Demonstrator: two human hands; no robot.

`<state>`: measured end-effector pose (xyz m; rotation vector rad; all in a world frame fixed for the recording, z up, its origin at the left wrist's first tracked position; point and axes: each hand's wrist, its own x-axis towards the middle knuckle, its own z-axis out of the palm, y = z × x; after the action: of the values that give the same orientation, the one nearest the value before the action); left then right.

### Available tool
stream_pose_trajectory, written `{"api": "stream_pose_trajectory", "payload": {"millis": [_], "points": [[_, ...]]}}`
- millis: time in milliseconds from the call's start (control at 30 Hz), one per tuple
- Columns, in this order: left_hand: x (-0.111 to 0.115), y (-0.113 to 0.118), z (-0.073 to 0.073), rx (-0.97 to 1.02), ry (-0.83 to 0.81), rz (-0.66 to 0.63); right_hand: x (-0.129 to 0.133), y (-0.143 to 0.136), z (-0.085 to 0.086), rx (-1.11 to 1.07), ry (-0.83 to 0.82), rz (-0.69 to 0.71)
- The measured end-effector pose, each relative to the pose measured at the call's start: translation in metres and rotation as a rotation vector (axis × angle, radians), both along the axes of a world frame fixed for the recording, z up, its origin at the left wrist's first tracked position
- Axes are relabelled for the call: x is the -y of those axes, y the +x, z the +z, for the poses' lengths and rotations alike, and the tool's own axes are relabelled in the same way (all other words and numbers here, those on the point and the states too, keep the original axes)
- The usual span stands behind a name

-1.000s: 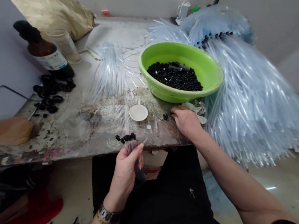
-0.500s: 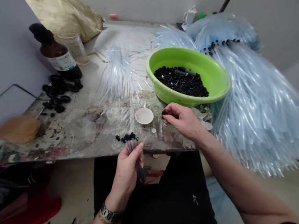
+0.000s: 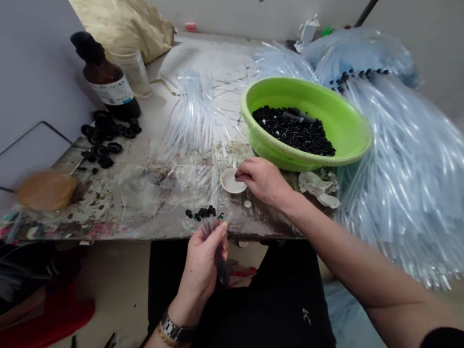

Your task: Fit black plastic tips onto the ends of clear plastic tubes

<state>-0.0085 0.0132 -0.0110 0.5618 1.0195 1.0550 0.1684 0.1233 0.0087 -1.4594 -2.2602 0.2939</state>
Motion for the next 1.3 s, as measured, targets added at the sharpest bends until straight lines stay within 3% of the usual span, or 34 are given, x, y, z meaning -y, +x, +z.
{"api": "stream_pose_trajectory", "payload": {"millis": [200, 433, 600, 733, 800, 867, 967, 1167, 1300], "points": [[0.001, -0.001, -0.001, -0.01, 0.003, 0.004, -0.004, -0.012, -0.006, 0.213, 0.074, -0.015], [0.001, -0.001, -0.004, -0.004, -0.009, 0.019, 0.006, -0.011, 0.004, 0.276, 0.024, -0.016], [0.002, 0.0, -0.006, 0.017, -0.001, 0.006, 0.011, -0.004, 0.009, -0.053, 0.017, -0.006], [0.002, 0.001, -0.006, 0.024, -0.015, 0.014, 0.02, -0.004, 0.013, -0.412, 0.125, -0.052], [0.001, 0.002, -0.005, 0.025, -0.027, 0.013, 0.025, -0.005, 0.013, -0.443, 0.169, -0.068], [0.001, 0.003, -0.003, 0.02, -0.031, 0.014, 0.029, -0.005, 0.012, -0.33, 0.155, -0.046], [0.002, 0.004, -0.001, 0.013, -0.041, 0.022, 0.036, -0.006, 0.009, -0.223, 0.083, -0.015], [0.004, 0.002, -0.003, 0.024, -0.017, -0.005, 0.058, -0.01, 0.008, -0.667, -0.172, -0.141], [0.005, 0.002, -0.004, 0.02, 0.012, -0.024, 0.071, -0.012, 0.009, -0.8, -0.34, -0.193]]}}
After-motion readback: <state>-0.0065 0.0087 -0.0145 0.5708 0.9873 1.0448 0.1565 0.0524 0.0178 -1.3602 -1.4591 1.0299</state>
